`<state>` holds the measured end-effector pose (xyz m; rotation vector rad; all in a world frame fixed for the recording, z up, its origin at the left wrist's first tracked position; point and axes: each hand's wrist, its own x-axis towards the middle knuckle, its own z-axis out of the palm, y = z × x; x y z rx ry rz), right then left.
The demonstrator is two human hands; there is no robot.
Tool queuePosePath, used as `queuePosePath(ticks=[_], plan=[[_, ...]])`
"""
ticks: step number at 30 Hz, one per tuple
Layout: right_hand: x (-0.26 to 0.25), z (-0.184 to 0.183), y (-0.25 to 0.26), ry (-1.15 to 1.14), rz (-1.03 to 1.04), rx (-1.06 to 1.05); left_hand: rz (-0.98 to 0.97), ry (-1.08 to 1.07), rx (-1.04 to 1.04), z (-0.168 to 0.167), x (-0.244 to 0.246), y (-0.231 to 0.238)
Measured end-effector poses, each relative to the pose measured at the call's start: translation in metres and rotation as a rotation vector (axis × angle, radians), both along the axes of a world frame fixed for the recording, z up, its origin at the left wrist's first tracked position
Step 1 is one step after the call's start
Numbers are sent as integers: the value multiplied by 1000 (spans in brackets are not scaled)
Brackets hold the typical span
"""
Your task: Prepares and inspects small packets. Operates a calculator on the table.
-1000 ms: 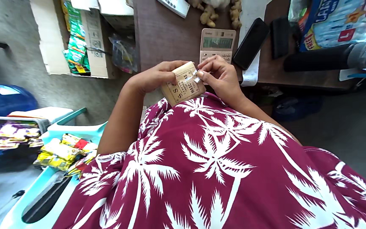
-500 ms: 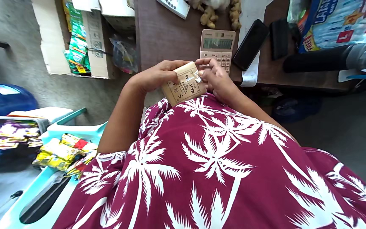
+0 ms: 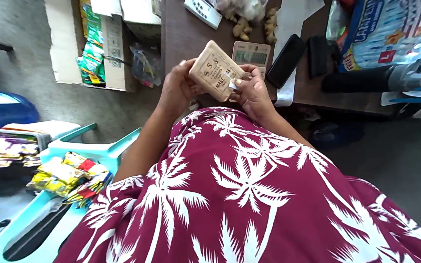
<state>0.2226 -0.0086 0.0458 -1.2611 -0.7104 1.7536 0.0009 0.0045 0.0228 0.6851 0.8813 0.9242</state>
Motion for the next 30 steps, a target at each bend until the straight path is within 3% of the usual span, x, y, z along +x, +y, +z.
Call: queuePosePath(ticks=[6,23,30], plan=[[-4,-1,-1,58,53,-26,153,8,73,-2,1,-2],[-6,1,-5,-100,157,33,154,84,37,-4,-9,2],[-6,-1,-5,-60,179,24,158,78,29,-3,-11,3]])
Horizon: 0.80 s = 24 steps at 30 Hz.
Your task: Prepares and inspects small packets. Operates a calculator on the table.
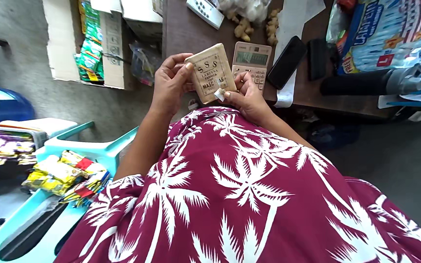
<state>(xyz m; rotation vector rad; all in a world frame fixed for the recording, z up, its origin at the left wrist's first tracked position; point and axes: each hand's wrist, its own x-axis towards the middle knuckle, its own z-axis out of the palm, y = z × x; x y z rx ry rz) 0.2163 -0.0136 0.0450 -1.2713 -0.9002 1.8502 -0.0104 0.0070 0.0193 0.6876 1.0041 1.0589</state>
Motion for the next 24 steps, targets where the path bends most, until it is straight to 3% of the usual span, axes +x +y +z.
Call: queuePosePath(ticks=[24], plan=[[0,3,3,19,14,-45,-5,15,-21,-2,0,2]])
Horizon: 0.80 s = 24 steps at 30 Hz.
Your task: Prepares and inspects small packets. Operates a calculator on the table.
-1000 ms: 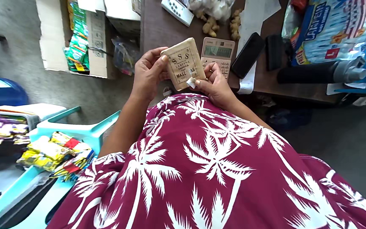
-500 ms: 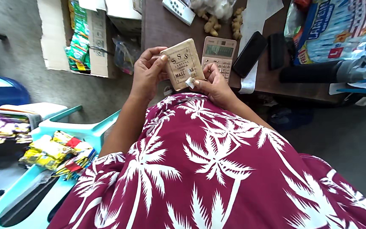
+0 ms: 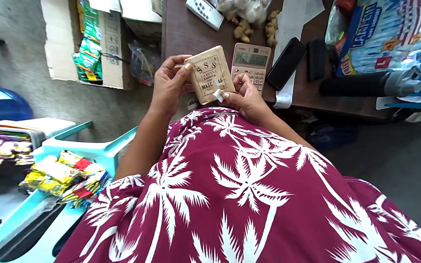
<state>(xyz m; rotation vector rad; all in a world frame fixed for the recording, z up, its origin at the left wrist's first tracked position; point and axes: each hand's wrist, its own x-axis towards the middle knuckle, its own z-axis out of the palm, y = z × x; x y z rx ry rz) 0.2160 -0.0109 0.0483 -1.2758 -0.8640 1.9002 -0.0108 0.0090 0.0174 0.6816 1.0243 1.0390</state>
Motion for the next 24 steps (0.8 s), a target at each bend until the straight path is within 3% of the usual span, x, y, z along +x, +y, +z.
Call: queuePosePath(ticks=[10,15,24], plan=[[4,-3,1,97,-2,-139,-14,7,-32,10,0,0],[5,-4,3,113,19,-256,1,120,-53,21,4,0],[7,-8,6,155,123,-288,14,209,-4,30,7,3]])
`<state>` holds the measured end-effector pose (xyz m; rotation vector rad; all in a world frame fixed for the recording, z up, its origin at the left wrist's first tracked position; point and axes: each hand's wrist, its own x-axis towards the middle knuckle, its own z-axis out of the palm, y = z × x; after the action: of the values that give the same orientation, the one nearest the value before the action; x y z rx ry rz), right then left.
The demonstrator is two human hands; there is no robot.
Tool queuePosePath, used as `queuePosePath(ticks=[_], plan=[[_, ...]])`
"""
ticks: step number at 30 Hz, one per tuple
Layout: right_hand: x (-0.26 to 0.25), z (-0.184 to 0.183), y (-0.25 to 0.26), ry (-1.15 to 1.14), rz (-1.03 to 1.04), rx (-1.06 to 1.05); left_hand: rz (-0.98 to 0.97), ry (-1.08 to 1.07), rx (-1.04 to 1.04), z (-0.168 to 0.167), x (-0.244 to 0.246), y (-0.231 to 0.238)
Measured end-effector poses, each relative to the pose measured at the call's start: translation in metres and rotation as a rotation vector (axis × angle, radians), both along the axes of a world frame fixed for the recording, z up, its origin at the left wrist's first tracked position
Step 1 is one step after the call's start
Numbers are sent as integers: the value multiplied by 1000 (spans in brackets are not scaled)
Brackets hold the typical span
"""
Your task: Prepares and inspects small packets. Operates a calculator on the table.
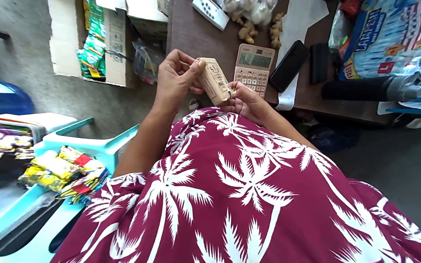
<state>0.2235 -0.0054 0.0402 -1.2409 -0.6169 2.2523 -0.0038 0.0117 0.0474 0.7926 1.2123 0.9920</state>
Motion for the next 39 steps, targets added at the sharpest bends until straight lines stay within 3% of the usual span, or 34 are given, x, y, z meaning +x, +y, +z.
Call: queuePosePath(ticks=[11,22,31,39], plan=[[4,-2,-1,75,-8,81,0,57,-64,-16,-7,-1],[-8,8,-2,-168,-8,115,-36,34,-187,-31,-4,-8],[-11,10,1,-410,10,111,-91,-4,-129,-35,7,-16],[-9,8,-2,-423,8,191,-95,-35,-105,-37,5,-19]])
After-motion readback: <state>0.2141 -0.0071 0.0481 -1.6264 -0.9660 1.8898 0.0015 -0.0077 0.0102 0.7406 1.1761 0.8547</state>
